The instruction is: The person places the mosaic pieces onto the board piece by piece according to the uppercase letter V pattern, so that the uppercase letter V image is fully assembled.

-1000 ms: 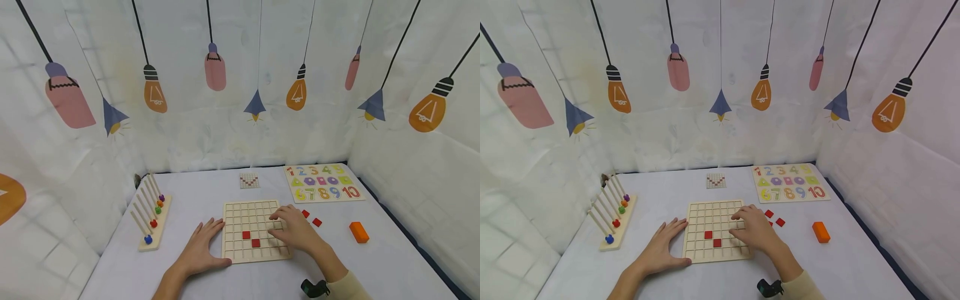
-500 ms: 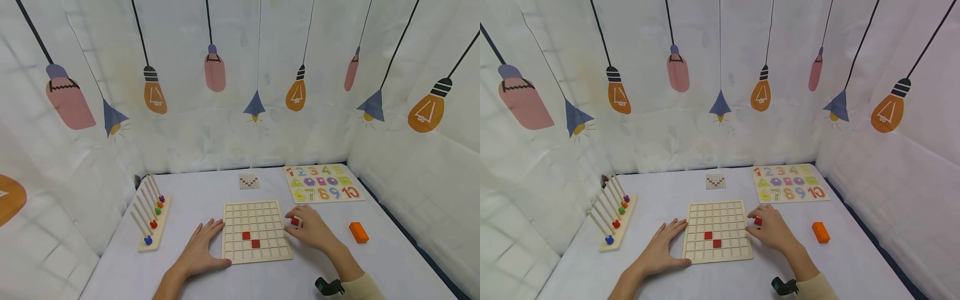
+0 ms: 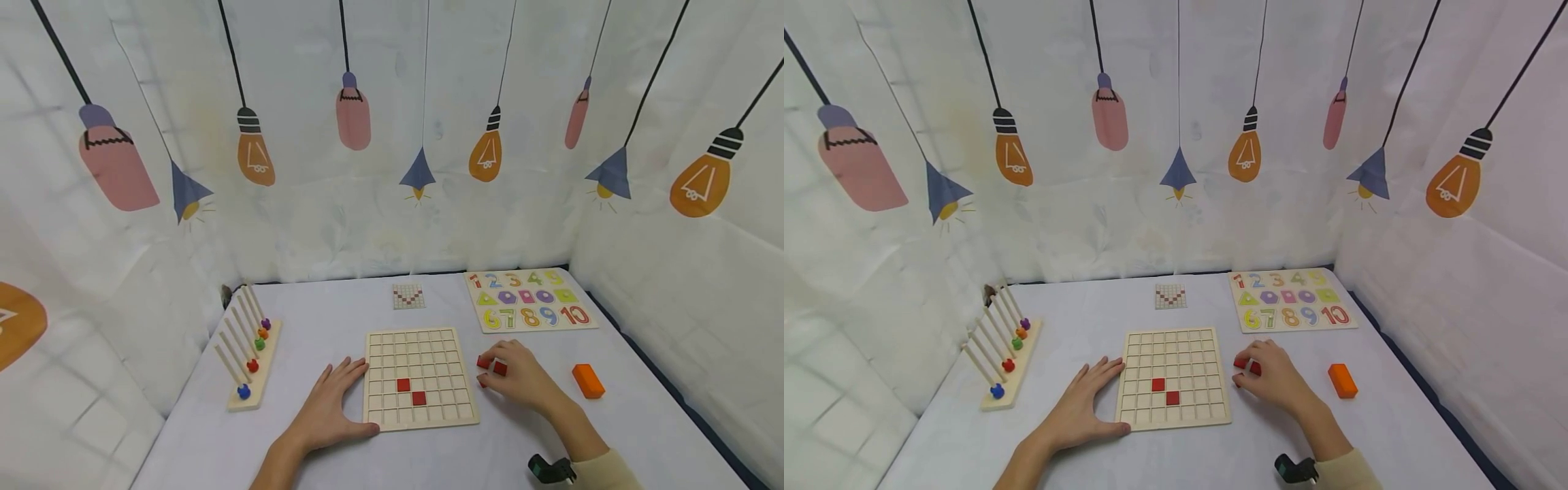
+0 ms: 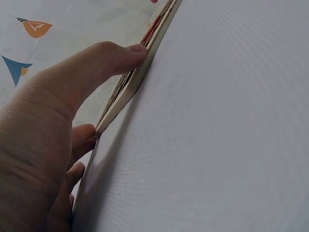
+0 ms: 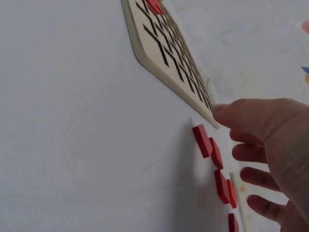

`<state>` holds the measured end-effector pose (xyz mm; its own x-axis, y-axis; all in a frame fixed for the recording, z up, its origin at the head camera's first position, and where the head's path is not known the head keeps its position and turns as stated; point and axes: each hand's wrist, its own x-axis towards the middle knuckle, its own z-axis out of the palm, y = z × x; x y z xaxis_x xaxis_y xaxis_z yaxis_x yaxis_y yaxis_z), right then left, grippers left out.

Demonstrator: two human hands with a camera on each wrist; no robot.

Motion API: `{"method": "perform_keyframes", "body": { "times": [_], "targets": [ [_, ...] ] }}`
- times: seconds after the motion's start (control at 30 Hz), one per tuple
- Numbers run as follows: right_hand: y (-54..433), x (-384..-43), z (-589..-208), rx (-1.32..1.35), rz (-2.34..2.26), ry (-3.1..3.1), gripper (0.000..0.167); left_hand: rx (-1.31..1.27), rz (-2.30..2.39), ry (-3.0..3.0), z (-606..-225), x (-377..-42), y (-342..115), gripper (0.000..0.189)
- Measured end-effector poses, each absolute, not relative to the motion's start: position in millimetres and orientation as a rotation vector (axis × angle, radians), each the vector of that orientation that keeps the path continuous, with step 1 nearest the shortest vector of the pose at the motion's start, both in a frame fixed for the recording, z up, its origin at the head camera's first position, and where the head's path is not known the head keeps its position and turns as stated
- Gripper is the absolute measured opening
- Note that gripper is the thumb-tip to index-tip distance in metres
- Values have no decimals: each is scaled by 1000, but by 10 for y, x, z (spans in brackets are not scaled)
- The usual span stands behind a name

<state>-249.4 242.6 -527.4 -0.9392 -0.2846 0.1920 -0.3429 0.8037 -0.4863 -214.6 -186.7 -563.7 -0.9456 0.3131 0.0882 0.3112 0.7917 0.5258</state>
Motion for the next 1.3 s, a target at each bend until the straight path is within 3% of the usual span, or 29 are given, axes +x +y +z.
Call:
{"method": "perform_keyframes", "body": {
  "times": [0.7,1.3],
  "targets": [
    [2485,-2418,-5410,458,695,-2942,27,502,864,2963,-5645,-2146,-1853,126],
    [2480,-2380,-5404,483,741,-2876,17,497,874,2962,-5623,-2133,-1852,125]
  ]
}}
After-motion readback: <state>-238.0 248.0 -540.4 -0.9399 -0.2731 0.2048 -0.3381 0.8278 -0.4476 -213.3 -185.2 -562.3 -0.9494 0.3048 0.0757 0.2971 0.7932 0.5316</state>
